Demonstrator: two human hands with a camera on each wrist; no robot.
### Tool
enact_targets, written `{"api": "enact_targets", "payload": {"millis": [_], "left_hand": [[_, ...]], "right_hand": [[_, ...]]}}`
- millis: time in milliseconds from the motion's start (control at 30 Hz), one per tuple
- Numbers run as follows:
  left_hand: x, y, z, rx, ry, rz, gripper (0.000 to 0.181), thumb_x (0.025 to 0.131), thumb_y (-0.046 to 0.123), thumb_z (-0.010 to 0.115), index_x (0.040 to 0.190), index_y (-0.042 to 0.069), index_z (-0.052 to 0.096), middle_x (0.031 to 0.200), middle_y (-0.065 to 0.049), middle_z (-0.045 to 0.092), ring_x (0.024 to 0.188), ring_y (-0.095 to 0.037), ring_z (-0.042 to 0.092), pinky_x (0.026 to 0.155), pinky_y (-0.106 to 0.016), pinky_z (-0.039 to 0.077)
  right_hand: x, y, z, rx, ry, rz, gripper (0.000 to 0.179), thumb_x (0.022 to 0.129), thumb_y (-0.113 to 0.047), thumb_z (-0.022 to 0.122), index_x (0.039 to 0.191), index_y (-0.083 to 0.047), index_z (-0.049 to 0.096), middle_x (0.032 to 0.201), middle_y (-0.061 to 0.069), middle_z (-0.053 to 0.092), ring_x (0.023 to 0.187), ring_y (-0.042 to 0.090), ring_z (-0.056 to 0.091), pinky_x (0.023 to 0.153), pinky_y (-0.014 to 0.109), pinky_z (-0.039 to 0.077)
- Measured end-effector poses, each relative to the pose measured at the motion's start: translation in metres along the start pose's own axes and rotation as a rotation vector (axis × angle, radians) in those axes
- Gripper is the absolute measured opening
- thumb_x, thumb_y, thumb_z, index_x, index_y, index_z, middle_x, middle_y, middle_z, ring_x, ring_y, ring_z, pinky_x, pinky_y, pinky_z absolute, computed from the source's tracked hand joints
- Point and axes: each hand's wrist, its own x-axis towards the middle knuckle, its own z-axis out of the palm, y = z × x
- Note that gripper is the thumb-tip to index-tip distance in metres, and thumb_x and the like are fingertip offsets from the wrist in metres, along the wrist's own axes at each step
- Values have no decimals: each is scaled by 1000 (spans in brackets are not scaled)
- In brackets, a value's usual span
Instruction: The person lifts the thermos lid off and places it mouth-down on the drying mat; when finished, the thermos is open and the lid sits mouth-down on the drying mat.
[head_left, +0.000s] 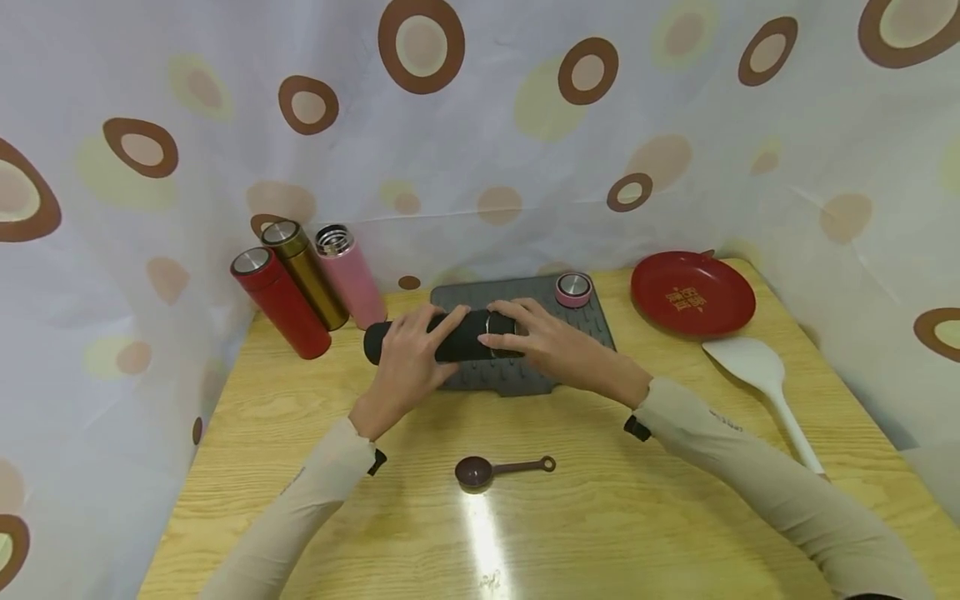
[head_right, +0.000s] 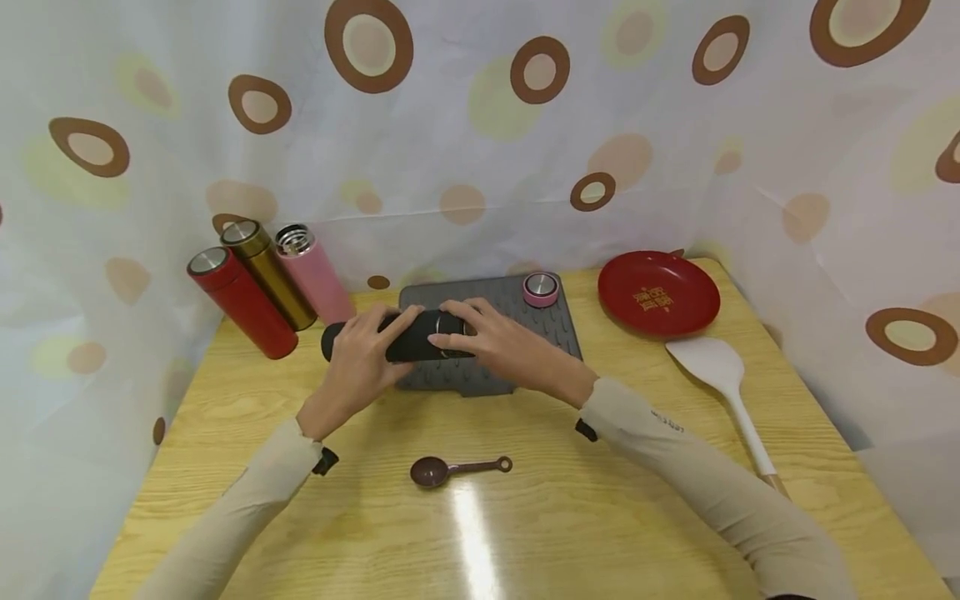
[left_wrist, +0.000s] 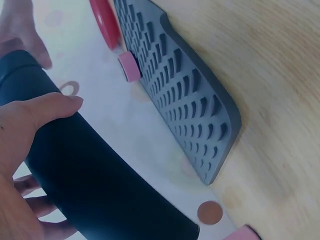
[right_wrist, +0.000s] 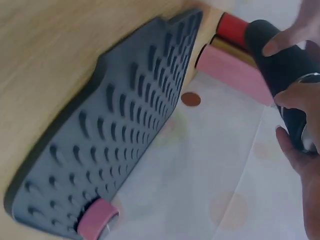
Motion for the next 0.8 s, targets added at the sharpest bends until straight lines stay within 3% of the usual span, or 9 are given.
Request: {"api": "enact_targets", "payload": {"millis": [67,167,300,433,500,567,667,800], "left_hand": [[0,0,2,-8,-8,-7,83,73,27,99,146,17,61,118,-17,63,107,-35,66,95,-56,56],[-1,0,4,-15,-20,-19,83,73,27,98,147,16,61,117,-17,64,106,-35,66,93,-57,56],[2,0,4,-26,-14,-34,82,73,25,98,146,17,61,117,-18,64,106,-36,65,91,-59,56],[4,1,3,-28,-11,-33,82,73,24,98,145,17,61,116,-18,64,105,-36,65,90,-59,56],[4,1,3,-18,-21,-29,81,74,25,98,146,18,61,116,-18,63,106,-36,66,90,-58,56],[3,1,4,-12,-33,-28,82,73,25,98,146,18,61,116,-17,63,108,-36,65,91,-58,56],[1,1,6,-12,-41,-38,82,73,25,98,145,18,62,117,-19,63,110,-37,65,93,-59,55],[-2,-1,7,12,-45,-33,82,73,27,98,145,19,62,119,-20,64,113,-38,65,93,-59,55]], "right_hand": [[2,-3,0,119,-3,74,68,84,4,84,140,-19,54,153,24,40,135,42,46,91,48,57],[4,-7,0,333,12,220,55,88,-11,85,136,-19,58,155,20,36,130,33,46,92,48,54],[6,-10,1,604,111,408,51,97,-19,77,141,-14,51,154,16,35,119,30,50,90,48,54],[9,-13,0,666,195,555,50,103,-19,66,147,-12,43,150,17,40,128,36,51,94,53,55],[10,-14,-1,648,185,620,49,105,-21,63,147,-11,42,147,18,44,117,35,60,87,50,58],[10,-14,-3,688,145,679,49,105,-24,62,147,-11,41,144,20,46,96,36,69,76,46,61],[9,-13,-5,911,108,762,48,104,-23,63,144,-6,42,140,26,46,77,41,72,67,47,63],[5,-7,-5,1167,138,800,45,101,-12,67,141,1,48,136,30,46,84,46,74,72,52,64]]}}
